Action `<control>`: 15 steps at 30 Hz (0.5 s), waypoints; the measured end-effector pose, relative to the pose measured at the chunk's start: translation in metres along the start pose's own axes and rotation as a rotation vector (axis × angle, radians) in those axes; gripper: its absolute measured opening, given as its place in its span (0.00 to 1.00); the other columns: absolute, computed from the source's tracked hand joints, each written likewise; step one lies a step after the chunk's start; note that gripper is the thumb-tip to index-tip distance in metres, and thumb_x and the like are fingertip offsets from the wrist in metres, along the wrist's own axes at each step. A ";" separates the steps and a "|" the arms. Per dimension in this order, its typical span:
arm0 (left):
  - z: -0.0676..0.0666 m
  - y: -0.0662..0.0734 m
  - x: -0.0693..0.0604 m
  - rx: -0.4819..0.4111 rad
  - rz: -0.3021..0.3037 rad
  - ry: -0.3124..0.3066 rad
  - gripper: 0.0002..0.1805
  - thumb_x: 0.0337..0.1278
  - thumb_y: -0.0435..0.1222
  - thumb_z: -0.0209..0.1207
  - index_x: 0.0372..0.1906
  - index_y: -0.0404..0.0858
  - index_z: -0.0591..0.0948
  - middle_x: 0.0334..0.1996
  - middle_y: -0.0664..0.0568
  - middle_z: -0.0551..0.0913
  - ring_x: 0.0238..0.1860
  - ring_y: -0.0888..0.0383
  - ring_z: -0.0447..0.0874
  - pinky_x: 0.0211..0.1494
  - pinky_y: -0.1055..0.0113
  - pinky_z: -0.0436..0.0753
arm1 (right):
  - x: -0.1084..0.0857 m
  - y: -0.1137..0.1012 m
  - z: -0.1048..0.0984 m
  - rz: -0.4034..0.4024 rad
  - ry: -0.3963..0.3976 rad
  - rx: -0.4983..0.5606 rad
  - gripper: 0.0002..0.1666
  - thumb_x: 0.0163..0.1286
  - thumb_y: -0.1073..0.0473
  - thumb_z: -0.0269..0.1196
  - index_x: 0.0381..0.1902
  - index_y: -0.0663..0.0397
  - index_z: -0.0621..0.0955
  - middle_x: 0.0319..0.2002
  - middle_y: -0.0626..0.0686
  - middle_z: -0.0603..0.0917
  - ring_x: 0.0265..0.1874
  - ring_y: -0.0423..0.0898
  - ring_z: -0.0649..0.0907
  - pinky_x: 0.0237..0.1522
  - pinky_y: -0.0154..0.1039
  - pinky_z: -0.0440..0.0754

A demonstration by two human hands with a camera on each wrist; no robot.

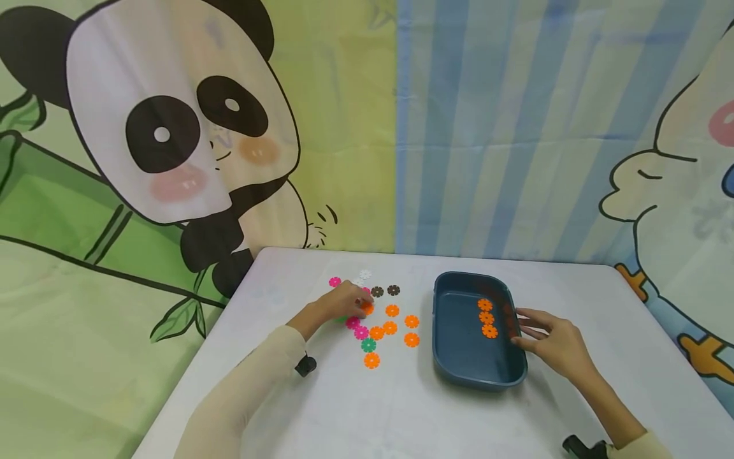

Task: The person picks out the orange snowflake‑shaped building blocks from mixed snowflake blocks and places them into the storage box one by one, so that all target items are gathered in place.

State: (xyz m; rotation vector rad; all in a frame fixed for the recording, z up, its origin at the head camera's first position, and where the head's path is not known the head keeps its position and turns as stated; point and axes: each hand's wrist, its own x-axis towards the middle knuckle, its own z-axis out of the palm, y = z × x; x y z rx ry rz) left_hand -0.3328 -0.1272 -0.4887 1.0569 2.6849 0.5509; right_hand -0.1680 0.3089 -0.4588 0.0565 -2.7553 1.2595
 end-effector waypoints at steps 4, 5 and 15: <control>0.002 -0.001 -0.002 -0.018 0.007 0.003 0.16 0.54 0.37 0.70 0.50 0.42 0.87 0.42 0.57 0.87 0.38 0.63 0.80 0.44 0.74 0.80 | 0.000 0.001 0.000 0.000 0.002 0.007 0.39 0.56 0.59 0.74 0.65 0.62 0.74 0.55 0.70 0.79 0.50 0.62 0.83 0.37 0.37 0.85; 0.003 -0.002 -0.002 -0.024 0.007 0.009 0.16 0.54 0.37 0.70 0.49 0.43 0.87 0.42 0.57 0.87 0.39 0.63 0.80 0.45 0.74 0.80 | 0.000 0.001 0.001 -0.001 0.003 0.008 0.39 0.56 0.59 0.74 0.65 0.62 0.74 0.55 0.70 0.78 0.50 0.62 0.82 0.37 0.37 0.85; 0.006 -0.001 0.000 -0.026 0.034 0.026 0.18 0.52 0.33 0.69 0.50 0.39 0.85 0.44 0.55 0.85 0.45 0.59 0.81 0.51 0.71 0.80 | 0.000 0.001 0.001 0.001 0.008 -0.005 0.39 0.56 0.59 0.74 0.64 0.62 0.74 0.55 0.70 0.78 0.50 0.62 0.83 0.37 0.38 0.85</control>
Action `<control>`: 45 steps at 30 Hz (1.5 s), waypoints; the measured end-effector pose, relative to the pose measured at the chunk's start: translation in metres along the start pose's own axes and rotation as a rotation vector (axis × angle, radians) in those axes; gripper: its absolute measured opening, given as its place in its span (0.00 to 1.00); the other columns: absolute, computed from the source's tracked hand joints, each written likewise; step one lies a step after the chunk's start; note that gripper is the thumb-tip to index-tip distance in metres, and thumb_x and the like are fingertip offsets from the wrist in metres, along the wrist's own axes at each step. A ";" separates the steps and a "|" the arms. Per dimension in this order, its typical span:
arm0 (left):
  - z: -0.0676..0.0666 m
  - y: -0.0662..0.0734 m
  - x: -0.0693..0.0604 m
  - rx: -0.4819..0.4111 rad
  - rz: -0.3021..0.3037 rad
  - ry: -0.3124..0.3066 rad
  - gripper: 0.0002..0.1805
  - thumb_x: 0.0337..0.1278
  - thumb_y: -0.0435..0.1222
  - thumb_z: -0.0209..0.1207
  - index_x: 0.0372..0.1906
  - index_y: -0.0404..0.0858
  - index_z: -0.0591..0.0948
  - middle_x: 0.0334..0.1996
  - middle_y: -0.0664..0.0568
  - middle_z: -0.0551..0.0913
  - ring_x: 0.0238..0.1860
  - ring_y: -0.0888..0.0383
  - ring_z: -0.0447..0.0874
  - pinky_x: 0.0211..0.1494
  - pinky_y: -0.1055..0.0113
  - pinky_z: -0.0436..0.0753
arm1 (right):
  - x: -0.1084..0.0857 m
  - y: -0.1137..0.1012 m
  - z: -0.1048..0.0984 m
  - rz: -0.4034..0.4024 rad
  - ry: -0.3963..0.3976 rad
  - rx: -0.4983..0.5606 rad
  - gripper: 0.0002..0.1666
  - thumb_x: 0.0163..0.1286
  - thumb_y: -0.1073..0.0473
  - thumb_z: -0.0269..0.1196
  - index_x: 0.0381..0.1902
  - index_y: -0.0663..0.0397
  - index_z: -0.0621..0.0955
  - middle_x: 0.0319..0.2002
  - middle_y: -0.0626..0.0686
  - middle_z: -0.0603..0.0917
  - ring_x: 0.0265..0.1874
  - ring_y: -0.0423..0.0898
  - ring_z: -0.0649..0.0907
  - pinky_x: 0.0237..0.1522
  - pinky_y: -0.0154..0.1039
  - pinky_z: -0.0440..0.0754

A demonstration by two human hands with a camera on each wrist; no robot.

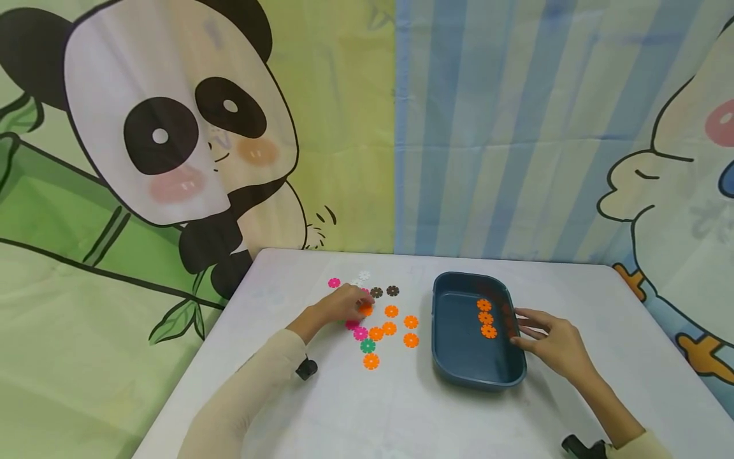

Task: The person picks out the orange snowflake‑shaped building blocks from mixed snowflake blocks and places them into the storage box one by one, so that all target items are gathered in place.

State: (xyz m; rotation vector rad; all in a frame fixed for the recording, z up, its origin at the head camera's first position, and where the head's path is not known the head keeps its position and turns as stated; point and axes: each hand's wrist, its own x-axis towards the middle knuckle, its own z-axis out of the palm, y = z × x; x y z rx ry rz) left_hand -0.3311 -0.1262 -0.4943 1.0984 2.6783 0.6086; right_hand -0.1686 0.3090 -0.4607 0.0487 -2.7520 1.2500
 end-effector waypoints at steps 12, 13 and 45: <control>0.000 0.003 0.013 0.087 -0.026 -0.064 0.24 0.43 0.34 0.72 0.49 0.41 0.79 0.39 0.59 0.77 0.42 0.61 0.74 0.52 0.70 0.77 | -0.002 -0.002 0.001 -0.012 0.020 0.001 0.39 0.55 0.61 0.74 0.64 0.63 0.74 0.53 0.71 0.79 0.49 0.63 0.83 0.37 0.37 0.85; 0.000 0.004 0.013 0.094 -0.030 -0.067 0.25 0.42 0.35 0.73 0.50 0.41 0.79 0.40 0.58 0.76 0.43 0.61 0.74 0.53 0.70 0.77 | -0.002 -0.002 0.001 -0.012 0.020 0.003 0.39 0.55 0.61 0.75 0.64 0.63 0.74 0.53 0.71 0.79 0.49 0.63 0.83 0.37 0.37 0.85; -0.008 0.001 0.015 0.074 0.021 -0.079 0.16 0.50 0.33 0.70 0.47 0.43 0.85 0.42 0.60 0.79 0.43 0.61 0.74 0.50 0.71 0.77 | 0.000 0.001 0.000 -0.025 0.007 -0.021 0.39 0.55 0.59 0.74 0.64 0.62 0.74 0.53 0.69 0.80 0.49 0.61 0.84 0.37 0.37 0.85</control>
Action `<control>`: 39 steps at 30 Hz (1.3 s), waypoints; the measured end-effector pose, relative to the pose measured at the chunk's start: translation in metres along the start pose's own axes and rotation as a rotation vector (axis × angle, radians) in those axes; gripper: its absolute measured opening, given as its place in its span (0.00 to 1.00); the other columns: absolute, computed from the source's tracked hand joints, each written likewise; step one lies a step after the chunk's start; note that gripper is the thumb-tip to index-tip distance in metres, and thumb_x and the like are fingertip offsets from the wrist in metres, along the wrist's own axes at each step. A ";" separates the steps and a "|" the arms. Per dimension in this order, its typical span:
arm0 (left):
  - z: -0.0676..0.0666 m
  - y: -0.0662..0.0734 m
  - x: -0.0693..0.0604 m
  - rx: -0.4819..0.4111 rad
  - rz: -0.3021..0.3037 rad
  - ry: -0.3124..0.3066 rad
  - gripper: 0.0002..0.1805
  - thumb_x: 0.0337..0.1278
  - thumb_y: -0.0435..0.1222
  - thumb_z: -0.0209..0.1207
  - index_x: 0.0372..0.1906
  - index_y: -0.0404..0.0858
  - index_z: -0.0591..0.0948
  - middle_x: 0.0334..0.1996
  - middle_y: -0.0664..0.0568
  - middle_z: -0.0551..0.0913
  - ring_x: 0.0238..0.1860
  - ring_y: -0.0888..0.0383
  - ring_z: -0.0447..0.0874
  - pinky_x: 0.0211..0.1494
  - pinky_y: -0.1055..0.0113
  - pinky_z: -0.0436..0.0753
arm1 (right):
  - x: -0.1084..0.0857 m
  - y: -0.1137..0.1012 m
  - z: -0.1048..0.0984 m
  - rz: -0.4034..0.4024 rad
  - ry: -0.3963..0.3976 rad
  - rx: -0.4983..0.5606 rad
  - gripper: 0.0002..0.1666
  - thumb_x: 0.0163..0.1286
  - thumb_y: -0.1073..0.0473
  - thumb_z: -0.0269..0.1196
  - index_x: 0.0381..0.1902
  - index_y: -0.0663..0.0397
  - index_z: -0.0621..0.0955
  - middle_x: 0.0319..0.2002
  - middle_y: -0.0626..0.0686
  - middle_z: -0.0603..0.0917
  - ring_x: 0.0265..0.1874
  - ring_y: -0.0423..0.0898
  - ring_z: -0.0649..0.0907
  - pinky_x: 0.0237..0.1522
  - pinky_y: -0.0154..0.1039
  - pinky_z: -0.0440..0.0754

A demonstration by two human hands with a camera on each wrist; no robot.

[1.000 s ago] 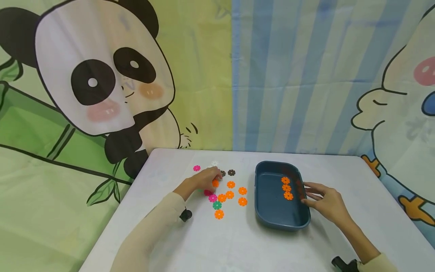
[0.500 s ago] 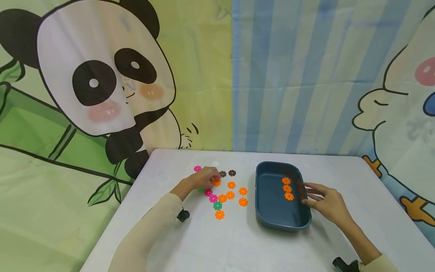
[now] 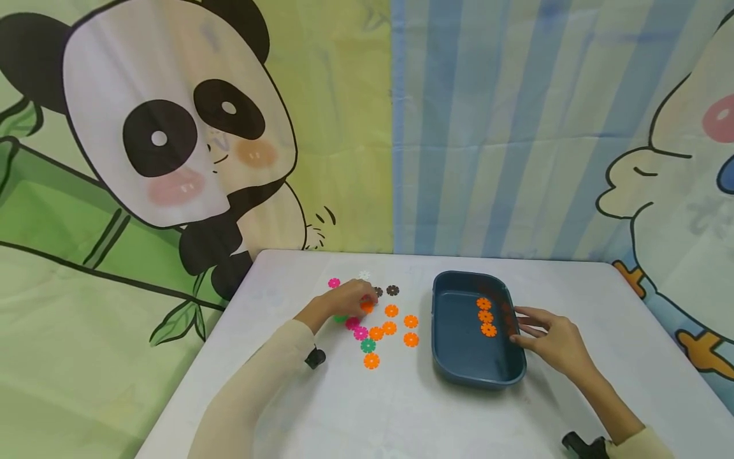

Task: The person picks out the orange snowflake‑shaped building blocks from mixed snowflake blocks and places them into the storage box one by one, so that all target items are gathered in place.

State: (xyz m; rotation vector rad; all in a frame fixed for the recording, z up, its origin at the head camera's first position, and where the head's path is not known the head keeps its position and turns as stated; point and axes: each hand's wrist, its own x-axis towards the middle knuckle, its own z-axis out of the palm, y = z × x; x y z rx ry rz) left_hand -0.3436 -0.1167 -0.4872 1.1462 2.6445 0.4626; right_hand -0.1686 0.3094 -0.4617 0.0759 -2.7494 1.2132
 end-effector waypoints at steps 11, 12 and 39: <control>-0.003 0.002 0.000 0.033 0.023 0.003 0.15 0.50 0.31 0.70 0.45 0.43 0.84 0.43 0.58 0.75 0.44 0.61 0.74 0.49 0.73 0.78 | -0.001 -0.003 0.001 0.020 0.003 -0.005 0.40 0.55 0.59 0.74 0.64 0.64 0.74 0.53 0.70 0.79 0.49 0.62 0.83 0.37 0.38 0.85; -0.003 0.001 -0.002 0.030 0.030 0.004 0.15 0.50 0.30 0.70 0.45 0.42 0.84 0.42 0.58 0.75 0.44 0.61 0.75 0.49 0.73 0.78 | -0.001 -0.003 0.000 0.020 0.002 -0.005 0.40 0.55 0.59 0.74 0.64 0.64 0.74 0.53 0.70 0.79 0.49 0.62 0.83 0.37 0.38 0.85; -0.003 0.014 -0.008 -0.118 0.115 0.002 0.05 0.58 0.34 0.66 0.39 0.44 0.88 0.33 0.64 0.84 0.35 0.68 0.80 0.43 0.77 0.79 | 0.000 0.000 0.000 0.004 0.006 0.002 0.38 0.55 0.60 0.74 0.63 0.63 0.75 0.53 0.70 0.80 0.48 0.61 0.84 0.36 0.37 0.85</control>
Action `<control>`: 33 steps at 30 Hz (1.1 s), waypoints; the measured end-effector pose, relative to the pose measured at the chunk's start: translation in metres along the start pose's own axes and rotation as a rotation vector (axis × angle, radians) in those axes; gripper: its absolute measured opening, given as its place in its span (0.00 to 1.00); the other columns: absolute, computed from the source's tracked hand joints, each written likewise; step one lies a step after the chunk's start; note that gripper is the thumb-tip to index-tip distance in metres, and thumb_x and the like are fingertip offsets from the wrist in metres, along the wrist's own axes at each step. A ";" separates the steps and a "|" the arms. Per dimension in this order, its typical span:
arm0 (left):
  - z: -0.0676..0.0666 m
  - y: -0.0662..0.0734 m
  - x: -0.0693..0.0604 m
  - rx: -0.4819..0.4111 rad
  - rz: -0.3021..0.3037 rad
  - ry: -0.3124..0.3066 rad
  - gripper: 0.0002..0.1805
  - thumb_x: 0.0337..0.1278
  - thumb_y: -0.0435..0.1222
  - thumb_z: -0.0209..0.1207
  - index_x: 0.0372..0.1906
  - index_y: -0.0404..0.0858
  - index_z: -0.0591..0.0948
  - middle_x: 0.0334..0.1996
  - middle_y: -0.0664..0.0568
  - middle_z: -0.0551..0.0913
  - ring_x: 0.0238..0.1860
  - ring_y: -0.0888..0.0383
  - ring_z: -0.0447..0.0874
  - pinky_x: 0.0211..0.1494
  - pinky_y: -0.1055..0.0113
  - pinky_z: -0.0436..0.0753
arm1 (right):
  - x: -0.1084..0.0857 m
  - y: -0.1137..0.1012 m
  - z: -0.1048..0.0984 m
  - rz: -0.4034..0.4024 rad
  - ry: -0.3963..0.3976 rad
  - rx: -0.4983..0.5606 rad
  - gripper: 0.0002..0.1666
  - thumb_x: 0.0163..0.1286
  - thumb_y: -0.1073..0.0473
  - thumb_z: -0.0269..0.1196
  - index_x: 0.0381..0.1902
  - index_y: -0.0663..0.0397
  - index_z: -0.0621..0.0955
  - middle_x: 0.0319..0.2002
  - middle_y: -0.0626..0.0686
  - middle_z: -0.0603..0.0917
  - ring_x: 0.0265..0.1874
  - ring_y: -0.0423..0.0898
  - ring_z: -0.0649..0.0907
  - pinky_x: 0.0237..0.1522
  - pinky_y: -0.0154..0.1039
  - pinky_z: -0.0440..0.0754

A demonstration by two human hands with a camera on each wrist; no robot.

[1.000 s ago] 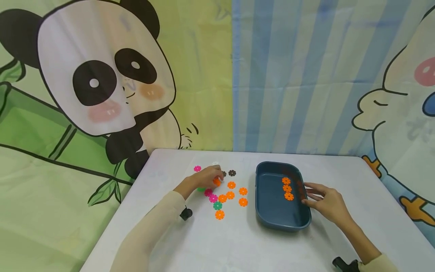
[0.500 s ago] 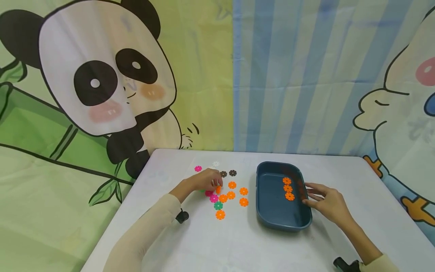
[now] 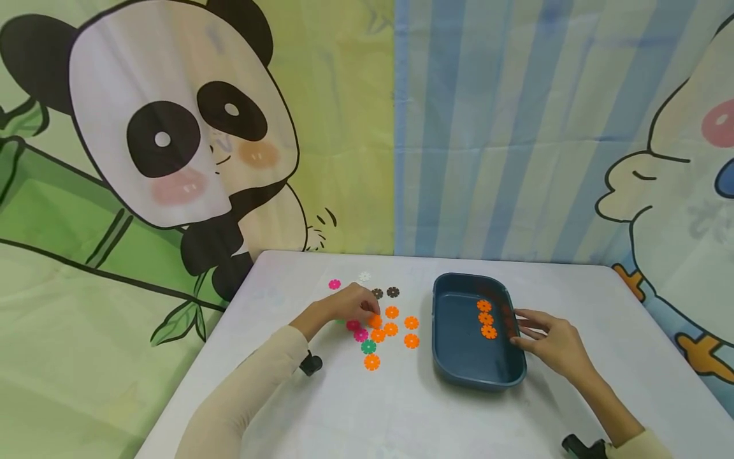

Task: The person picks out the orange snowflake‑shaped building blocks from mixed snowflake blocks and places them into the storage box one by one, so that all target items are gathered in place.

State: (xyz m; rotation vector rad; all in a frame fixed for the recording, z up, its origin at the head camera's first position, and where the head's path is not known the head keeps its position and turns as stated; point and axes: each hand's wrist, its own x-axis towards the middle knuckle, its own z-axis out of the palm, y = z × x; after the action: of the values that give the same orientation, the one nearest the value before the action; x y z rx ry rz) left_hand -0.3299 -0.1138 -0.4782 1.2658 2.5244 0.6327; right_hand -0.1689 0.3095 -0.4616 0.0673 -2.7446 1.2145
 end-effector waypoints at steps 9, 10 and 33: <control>0.009 0.011 0.003 -0.376 -0.183 0.223 0.06 0.59 0.37 0.65 0.39 0.43 0.89 0.33 0.60 0.86 0.36 0.61 0.82 0.43 0.68 0.82 | -0.002 -0.003 0.001 -0.004 0.003 -0.007 0.38 0.55 0.59 0.75 0.63 0.64 0.75 0.52 0.70 0.80 0.48 0.61 0.84 0.36 0.37 0.85; 0.011 0.014 0.005 -0.450 -0.205 0.238 0.06 0.59 0.38 0.65 0.39 0.42 0.88 0.33 0.58 0.86 0.36 0.59 0.84 0.43 0.68 0.83 | -0.002 -0.003 0.001 -0.002 0.003 -0.006 0.38 0.55 0.59 0.75 0.63 0.64 0.75 0.52 0.70 0.80 0.48 0.61 0.84 0.36 0.37 0.85; 0.029 0.120 0.092 -1.047 -0.105 0.210 0.06 0.59 0.31 0.64 0.41 0.35 0.86 0.38 0.46 0.86 0.37 0.50 0.87 0.53 0.44 0.79 | -0.001 0.000 0.001 0.000 0.008 -0.001 0.38 0.55 0.61 0.74 0.63 0.63 0.75 0.53 0.69 0.80 0.48 0.61 0.84 0.36 0.37 0.85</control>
State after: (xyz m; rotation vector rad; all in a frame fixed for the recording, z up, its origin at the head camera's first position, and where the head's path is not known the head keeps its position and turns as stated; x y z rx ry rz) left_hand -0.2893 0.0312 -0.4478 0.6721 1.8268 1.7877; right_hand -0.1679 0.3084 -0.4626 0.0626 -2.7381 1.2109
